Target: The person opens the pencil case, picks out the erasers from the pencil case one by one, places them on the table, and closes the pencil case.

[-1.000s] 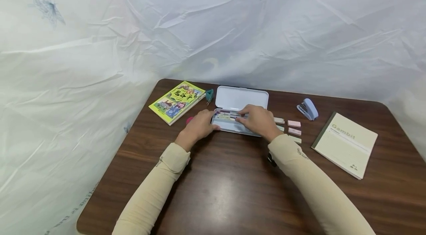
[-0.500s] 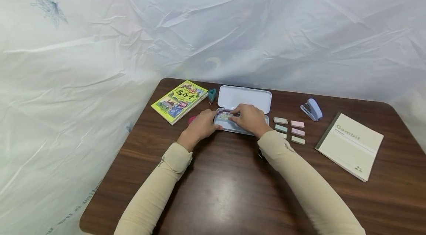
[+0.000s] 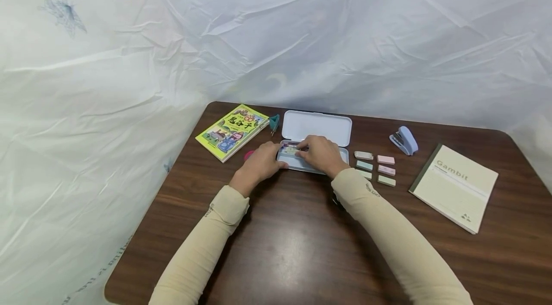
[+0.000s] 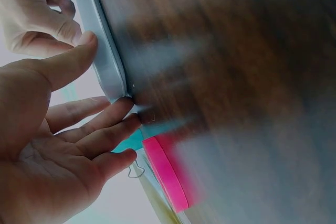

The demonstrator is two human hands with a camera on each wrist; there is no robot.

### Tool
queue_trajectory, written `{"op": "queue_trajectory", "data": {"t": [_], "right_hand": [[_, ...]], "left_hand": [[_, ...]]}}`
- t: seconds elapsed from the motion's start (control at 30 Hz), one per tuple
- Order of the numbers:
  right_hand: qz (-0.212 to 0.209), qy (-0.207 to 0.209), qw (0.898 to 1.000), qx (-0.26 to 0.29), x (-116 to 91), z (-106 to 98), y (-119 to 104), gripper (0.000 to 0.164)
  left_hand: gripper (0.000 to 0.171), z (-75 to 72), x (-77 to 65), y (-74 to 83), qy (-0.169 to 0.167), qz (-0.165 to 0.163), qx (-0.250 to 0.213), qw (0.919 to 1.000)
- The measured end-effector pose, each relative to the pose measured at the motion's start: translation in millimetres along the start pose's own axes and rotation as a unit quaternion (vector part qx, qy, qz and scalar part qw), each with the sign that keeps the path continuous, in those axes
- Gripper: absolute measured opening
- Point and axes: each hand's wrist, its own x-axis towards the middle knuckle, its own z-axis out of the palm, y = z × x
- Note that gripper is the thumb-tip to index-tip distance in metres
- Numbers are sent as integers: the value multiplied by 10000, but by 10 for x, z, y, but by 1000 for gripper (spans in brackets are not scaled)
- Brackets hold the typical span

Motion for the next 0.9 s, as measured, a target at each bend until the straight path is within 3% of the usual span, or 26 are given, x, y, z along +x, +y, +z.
{"op": "queue_trajectory", "data": {"t": [0.4, 0.6, 0.77, 0.9], "right_hand": [[180, -83, 9986, 493, -51, -74, -123, 16], [282, -81, 9971, 706, -333, -436, -354, 18], [213, 33, 9960, 871, -505, -626, -248, 21], [413, -80, 9924, 1156, -658, -784, -151, 23]], "left_hand": [[70, 38, -29, -21, 118, 52, 63, 9999], [70, 24, -17, -32, 183, 174, 101, 9996], [75, -8, -26, -16, 125, 162, 125, 9997], [72, -18, -39, -16, 144, 166, -1, 9998]]}}
